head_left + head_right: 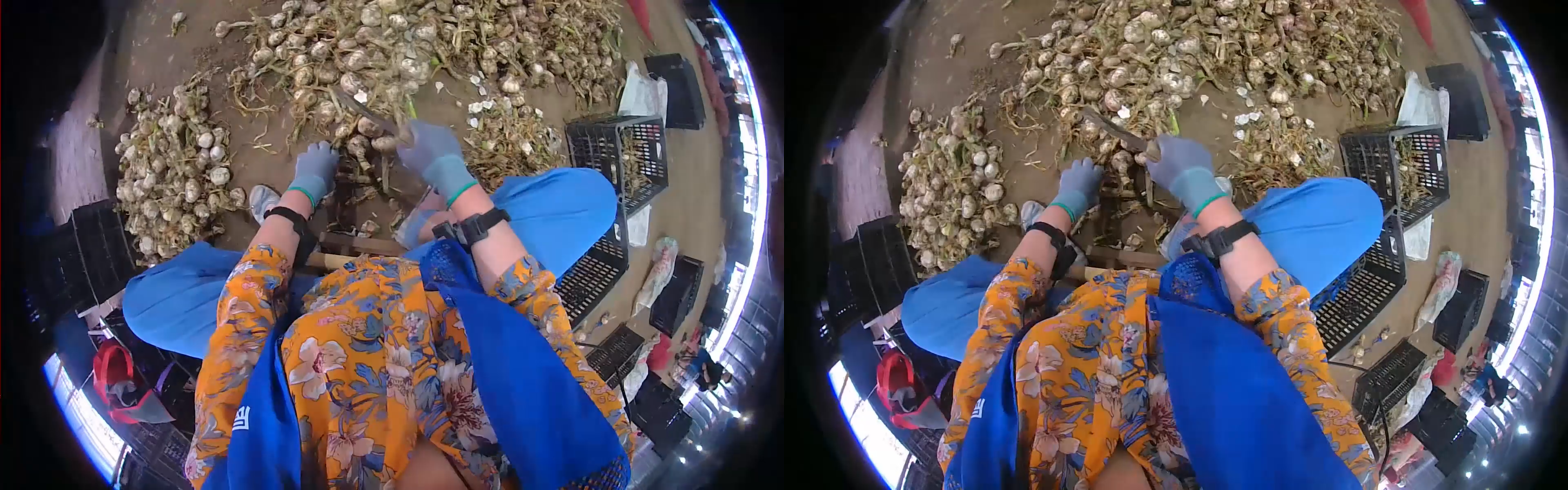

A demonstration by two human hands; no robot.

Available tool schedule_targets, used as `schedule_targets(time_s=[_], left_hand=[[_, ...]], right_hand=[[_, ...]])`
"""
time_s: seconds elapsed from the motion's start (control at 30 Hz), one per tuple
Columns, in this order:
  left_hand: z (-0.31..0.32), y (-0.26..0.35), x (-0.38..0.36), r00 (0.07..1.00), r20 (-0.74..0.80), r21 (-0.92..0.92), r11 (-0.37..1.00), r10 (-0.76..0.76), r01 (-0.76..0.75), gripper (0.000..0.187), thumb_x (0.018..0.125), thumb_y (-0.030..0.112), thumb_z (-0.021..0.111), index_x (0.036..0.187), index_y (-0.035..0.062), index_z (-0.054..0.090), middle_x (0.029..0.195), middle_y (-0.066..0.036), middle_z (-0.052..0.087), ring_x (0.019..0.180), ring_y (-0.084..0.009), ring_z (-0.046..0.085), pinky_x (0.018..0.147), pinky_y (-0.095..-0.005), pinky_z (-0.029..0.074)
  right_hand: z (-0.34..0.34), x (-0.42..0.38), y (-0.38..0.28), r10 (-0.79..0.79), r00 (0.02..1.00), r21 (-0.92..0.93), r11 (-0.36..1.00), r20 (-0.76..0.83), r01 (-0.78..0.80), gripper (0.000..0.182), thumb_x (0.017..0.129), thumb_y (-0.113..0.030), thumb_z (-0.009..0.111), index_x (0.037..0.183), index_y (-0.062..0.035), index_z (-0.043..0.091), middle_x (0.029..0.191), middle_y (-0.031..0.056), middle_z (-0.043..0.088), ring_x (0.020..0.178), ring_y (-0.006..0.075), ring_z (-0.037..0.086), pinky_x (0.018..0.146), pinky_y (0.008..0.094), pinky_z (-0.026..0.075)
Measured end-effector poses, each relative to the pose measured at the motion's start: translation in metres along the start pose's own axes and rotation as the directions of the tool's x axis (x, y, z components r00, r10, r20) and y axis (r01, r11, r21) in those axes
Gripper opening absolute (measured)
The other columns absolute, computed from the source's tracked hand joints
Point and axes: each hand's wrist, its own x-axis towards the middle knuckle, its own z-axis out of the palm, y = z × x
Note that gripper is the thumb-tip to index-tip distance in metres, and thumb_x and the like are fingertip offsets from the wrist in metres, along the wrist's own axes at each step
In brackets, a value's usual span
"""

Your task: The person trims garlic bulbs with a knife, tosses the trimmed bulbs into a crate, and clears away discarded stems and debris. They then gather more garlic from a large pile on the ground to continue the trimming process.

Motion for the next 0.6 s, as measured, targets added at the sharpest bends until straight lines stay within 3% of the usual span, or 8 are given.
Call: schedule_targets(time_s=[0.1,0.13,0.17,0.2,0.27,0.4,0.43,0.6], left_hand=[[-0.018,-0.022,-0.009,0.996,0.069,-0.109,0.992,-0.052,0.059,0.07,0.068,0.026,0.078,0.131,0.0138,0.047,0.131,-0.016,0.049,0.111,-0.0348,0.055,0.092,-0.0412,0.049],[-0.021,-0.041,-0.014,0.969,0.222,-0.709,0.665,-0.109,0.237,0.067,0.071,0.026,0.076,0.13,0.0122,0.046,0.13,-0.012,0.05,0.112,-0.0322,0.055,0.091,-0.0402,0.05],[-0.023,-0.055,-0.019,0.928,0.368,-0.93,0.005,-0.053,0.369,0.065,0.074,0.026,0.074,0.13,0.0106,0.046,0.129,-0.009,0.051,0.113,-0.0296,0.056,0.089,-0.0392,0.051],[-0.026,-0.06,-0.028,0.928,0.367,-0.93,0.006,-0.063,0.368,0.065,0.074,0.026,0.074,0.13,0.0106,0.046,0.129,-0.009,0.051,0.113,-0.0296,0.056,0.089,-0.0392,0.051],[-0.037,-0.068,-0.052,0.984,0.115,-0.797,-0.578,0.138,0.175,0.028,0.088,0.023,0.062,0.112,0.0113,0.055,0.108,-0.006,0.062,0.1,-0.0261,0.063,0.07,-0.0409,0.059],[-0.087,-0.02,-0.087,0.978,0.206,-0.927,-0.312,0.032,0.205,0.024,0.088,0.026,0.064,0.105,0.0104,0.059,0.104,-0.004,0.063,0.093,-0.0168,0.06,0.078,-0.0371,0.056],[-0.086,-0.022,-0.088,0.94,-0.265,-0.884,0.335,0.213,-0.325,0.023,0.089,0.024,0.063,0.104,0.0065,0.062,0.101,-0.004,0.064,0.091,-0.012,0.057,0.083,-0.0304,0.05],[-0.094,0.011,-0.093,0.925,-0.245,-0.96,0.058,0.292,-0.273,0.03,0.088,0.016,0.057,0.114,0.0011,0.06,0.096,-0.004,0.064,0.086,-0.01,0.056,0.082,-0.028,0.047]], right_hand=[[0.0,0.004,0.002,0.006,0.999,0.01,1.0,-0.038,-0.006,0.031,0.079,-0.035,0.061,0.099,-0.0106,0.063,0.093,0.0183,0.067,0.087,0.0391,0.062,0.076,0.0445,0.05],[0.0,0.003,0.001,0.025,0.998,0.024,0.999,-0.057,-0.024,0.032,0.079,-0.035,0.061,0.1,-0.0108,0.063,0.093,0.018,0.067,0.087,0.0391,0.062,0.076,0.0445,0.05],[0.004,0.005,0.003,0.005,0.998,-0.029,1.0,-0.07,-0.007,0.037,0.08,-0.04,0.063,0.104,-0.0118,0.062,0.095,0.0154,0.068,0.09,0.0352,0.064,0.078,0.0453,0.051],[0.007,0.004,0.001,-0.003,0.998,-0.024,1.0,-0.07,0.002,0.037,0.08,-0.04,0.063,0.104,-0.0118,0.062,0.095,0.0154,0.068,0.09,0.0352,0.064,0.078,0.0453,0.051],[0.009,0.002,-0.007,-0.055,0.995,-0.008,0.998,-0.077,0.055,0.036,0.08,-0.039,0.063,0.104,-0.0128,0.061,0.095,0.0147,0.068,0.09,0.0353,0.064,0.078,0.0456,0.051],[0.002,-0.007,-0.029,-0.135,0.99,-0.006,0.991,0.048,0.135,0.033,0.08,-0.038,0.062,0.102,-0.0132,0.061,0.094,0.0138,0.068,0.09,0.0345,0.064,0.078,0.0454,0.051],[0.0,-0.009,-0.037,-0.152,0.987,-0.04,0.987,0.055,0.155,0.032,0.079,-0.037,0.062,0.1,-0.0133,0.061,0.094,0.0132,0.068,0.089,0.0339,0.065,0.078,0.0447,0.051],[-0.003,-0.017,-0.04,-0.205,0.978,-0.052,0.977,0.041,0.207,0.025,0.077,-0.03,0.06,0.095,-0.0136,0.06,0.091,0.0132,0.067,0.086,0.0356,0.064,0.075,0.0447,0.05]])
